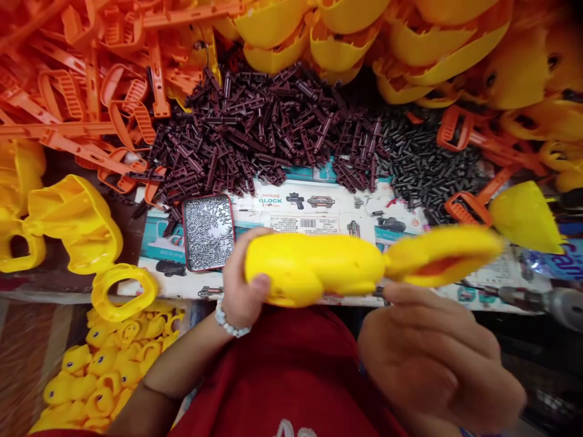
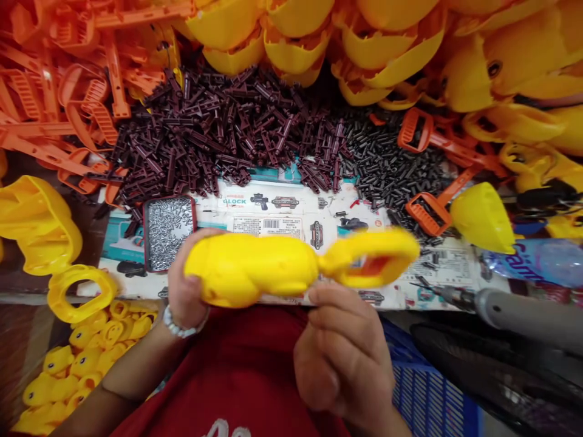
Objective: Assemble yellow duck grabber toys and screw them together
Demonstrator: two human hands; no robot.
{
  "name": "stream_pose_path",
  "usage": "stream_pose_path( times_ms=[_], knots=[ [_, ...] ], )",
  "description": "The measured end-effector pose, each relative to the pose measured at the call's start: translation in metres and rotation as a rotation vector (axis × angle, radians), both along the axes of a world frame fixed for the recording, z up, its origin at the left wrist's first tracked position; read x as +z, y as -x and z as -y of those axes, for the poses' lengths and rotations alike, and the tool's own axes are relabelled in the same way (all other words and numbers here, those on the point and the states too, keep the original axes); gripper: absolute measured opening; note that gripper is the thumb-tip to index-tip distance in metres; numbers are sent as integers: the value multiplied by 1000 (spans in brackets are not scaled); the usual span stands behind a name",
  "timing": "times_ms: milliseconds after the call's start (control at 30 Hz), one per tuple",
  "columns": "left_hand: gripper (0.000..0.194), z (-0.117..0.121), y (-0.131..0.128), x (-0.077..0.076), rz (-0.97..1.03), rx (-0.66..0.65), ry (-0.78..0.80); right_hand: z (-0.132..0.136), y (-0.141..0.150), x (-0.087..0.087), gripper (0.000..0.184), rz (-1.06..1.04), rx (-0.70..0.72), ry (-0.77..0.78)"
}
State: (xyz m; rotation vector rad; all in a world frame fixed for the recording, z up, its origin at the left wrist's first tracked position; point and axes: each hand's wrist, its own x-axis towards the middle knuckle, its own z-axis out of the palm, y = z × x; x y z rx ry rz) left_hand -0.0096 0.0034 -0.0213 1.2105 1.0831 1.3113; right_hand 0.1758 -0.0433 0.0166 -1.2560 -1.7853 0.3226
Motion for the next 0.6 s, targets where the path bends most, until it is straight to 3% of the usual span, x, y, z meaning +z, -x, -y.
stream_pose_path(
  times_ms=[100, 167, 367, 533, 600],
  knots=[
    [55, -2, -7, 9, 440, 262, 256, -5, 24, -11, 36, 6, 2, 11],
    [52, -2, -13, 14, 578, 316, 303, -15, 45, -18, 45, 25, 8, 24],
    [34, 3, -23, 17, 610, 466, 282, -34, 67, -27, 46, 19, 15, -108],
    [41, 1, -15, 10, 602, 446, 379, -30, 69, -29, 52, -12, -10, -77],
    [49, 1, -10, 4, 494, 364, 428, -29, 70, -27, 54, -11, 53, -19]
  ],
)
